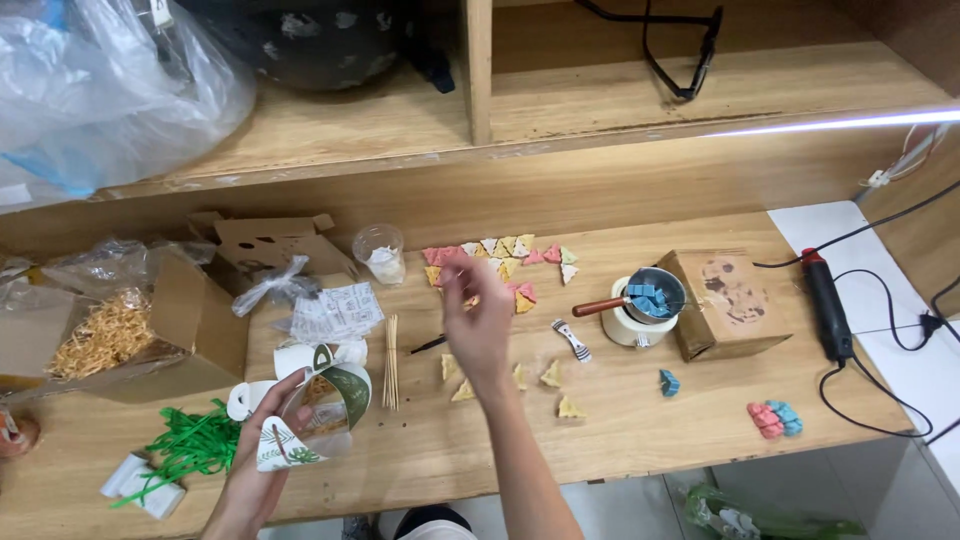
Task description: The recorder is assembling small gift packages by placing shredded paper into small containers and decorating them with ribbons.
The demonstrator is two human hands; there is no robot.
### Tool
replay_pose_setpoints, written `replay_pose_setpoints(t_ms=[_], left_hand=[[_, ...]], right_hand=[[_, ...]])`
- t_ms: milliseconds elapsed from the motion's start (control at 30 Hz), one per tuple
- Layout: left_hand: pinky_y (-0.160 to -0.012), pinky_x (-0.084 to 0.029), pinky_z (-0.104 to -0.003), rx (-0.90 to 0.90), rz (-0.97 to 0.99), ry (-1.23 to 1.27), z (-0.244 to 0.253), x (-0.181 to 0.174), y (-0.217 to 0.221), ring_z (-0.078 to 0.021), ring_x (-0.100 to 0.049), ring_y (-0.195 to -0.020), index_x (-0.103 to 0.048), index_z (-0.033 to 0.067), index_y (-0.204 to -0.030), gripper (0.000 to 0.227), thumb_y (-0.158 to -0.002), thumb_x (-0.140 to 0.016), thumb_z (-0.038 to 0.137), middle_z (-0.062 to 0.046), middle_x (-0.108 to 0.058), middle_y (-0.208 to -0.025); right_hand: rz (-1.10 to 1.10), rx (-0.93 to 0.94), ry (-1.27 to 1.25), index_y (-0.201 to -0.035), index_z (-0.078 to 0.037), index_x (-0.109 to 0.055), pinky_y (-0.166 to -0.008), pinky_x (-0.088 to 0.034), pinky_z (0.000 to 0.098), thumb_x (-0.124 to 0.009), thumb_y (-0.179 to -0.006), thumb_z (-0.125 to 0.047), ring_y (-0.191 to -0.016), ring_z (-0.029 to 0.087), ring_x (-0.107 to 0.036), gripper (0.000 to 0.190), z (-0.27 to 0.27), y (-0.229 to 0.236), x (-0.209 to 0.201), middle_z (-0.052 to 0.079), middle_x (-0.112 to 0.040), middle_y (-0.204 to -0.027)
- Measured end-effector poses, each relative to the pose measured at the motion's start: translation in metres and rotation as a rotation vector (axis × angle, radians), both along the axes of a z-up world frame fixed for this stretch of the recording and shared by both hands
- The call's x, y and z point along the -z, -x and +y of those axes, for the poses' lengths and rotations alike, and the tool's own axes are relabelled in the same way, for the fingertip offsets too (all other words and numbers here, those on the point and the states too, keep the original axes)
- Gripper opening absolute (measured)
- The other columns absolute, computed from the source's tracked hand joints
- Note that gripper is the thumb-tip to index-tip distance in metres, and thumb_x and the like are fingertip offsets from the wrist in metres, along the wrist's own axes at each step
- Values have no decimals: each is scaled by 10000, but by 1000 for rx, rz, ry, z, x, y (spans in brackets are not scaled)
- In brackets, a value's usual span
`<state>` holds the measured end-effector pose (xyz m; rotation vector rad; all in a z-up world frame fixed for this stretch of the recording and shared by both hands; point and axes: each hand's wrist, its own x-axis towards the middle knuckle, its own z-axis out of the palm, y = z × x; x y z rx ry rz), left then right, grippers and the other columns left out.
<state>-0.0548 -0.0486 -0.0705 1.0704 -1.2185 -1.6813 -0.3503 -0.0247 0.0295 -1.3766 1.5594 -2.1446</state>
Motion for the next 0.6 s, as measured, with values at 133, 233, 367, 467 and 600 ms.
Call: replay_pose_setpoints(t_ms=[133, 233, 367, 467, 600], left_hand=[[-1049, -407, -348, 19, -19, 54, 18, -38, 10, -172, -506, -1342, -509, 82, -1481, 648, -861, -676, 167, -103, -557, -1482], [-1012, -453, -350, 22, -33, 67, 27, -59, 21, -183, -552, -1301, -500, 88, -1480, 658, -844, -665, 118, -110, -566, -1468], [-991, -478, -327, -3, 9, 159, 40, -75, 21, -184, -570, -1241, -490, 64, -1483, 680, -832, -673, -10, -105, -549, -1438], [-973, -500, -310, -10, 69, 202, 45, -96, 26, -171, -575, -1240, -480, 55, -1474, 710, -809, -689, -77, -96, -536, -1429], [-931, -550, -306, -30, 99, 252, 49, -103, 14, -172, -596, -1197, -459, 50, -1474, 772, -773, -729, -127, -87, -528, -1400]], right_hand=[[424, 306, 263, -1073, -15, -696, -741, -523, 305, -565, -972, 93, -891, 186, -658, 197, -10, 92, -115, 112, -698, -990], [702, 343, -102, -1099, -79, -763, -876, -563, 405, -589, -962, 15, -962, 260, -718, 241, -67, 145, -169, 126, -734, -1059], [727, 220, -847, -1143, -1, -702, -912, -509, 442, -780, -926, -404, -1090, 369, -645, 465, -157, 173, -185, 225, -679, -1170], [815, 196, -973, -1140, -31, -724, -856, -507, 449, -764, -918, -431, -1030, 370, -629, 459, -176, 191, -187, 225, -666, -1155], [942, 107, -1212, -1083, -25, -763, -718, -587, 447, -724, -877, -186, -761, 308, -720, 264, -155, 178, -204, 212, -753, -935]])
